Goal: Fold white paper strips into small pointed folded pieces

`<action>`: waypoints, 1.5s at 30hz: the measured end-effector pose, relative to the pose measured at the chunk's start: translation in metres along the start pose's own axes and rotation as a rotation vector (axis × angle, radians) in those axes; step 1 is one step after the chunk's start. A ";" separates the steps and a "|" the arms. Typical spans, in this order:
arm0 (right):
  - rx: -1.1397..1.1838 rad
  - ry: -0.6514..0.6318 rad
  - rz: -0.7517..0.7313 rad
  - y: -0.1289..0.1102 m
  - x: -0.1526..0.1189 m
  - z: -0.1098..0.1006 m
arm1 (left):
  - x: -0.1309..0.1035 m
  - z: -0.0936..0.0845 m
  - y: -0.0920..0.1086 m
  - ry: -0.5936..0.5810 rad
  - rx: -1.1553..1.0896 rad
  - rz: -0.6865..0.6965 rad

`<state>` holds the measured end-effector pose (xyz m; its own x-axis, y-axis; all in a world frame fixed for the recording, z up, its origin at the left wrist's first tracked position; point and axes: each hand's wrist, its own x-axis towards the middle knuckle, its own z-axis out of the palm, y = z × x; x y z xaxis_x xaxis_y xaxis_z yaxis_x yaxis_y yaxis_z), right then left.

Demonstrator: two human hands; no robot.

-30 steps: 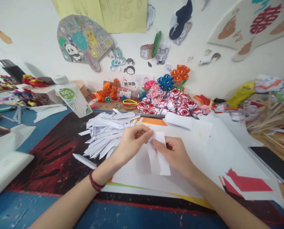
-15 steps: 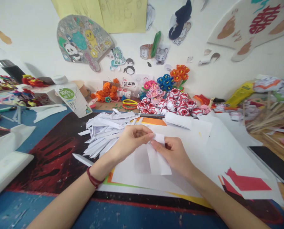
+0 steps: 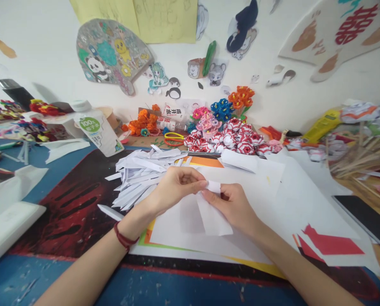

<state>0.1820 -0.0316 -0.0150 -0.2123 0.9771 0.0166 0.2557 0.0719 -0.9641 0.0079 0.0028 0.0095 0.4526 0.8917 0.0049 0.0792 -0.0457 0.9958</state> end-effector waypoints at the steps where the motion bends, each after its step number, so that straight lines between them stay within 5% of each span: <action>1: 0.014 -0.008 0.004 -0.001 0.000 0.000 | 0.000 0.000 0.000 0.005 0.004 0.002; 19: 0.091 -0.059 0.047 -0.006 -0.003 -0.001 | -0.002 0.003 0.003 0.061 0.115 0.091; 45: 0.027 -0.010 -0.010 -0.003 -0.004 0.002 | -0.007 0.013 -0.001 0.177 0.665 0.323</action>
<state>0.1806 -0.0362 -0.0131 -0.2247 0.9741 0.0239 0.2275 0.0763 -0.9708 0.0160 -0.0091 0.0076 0.3990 0.8444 0.3575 0.5112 -0.5286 0.6778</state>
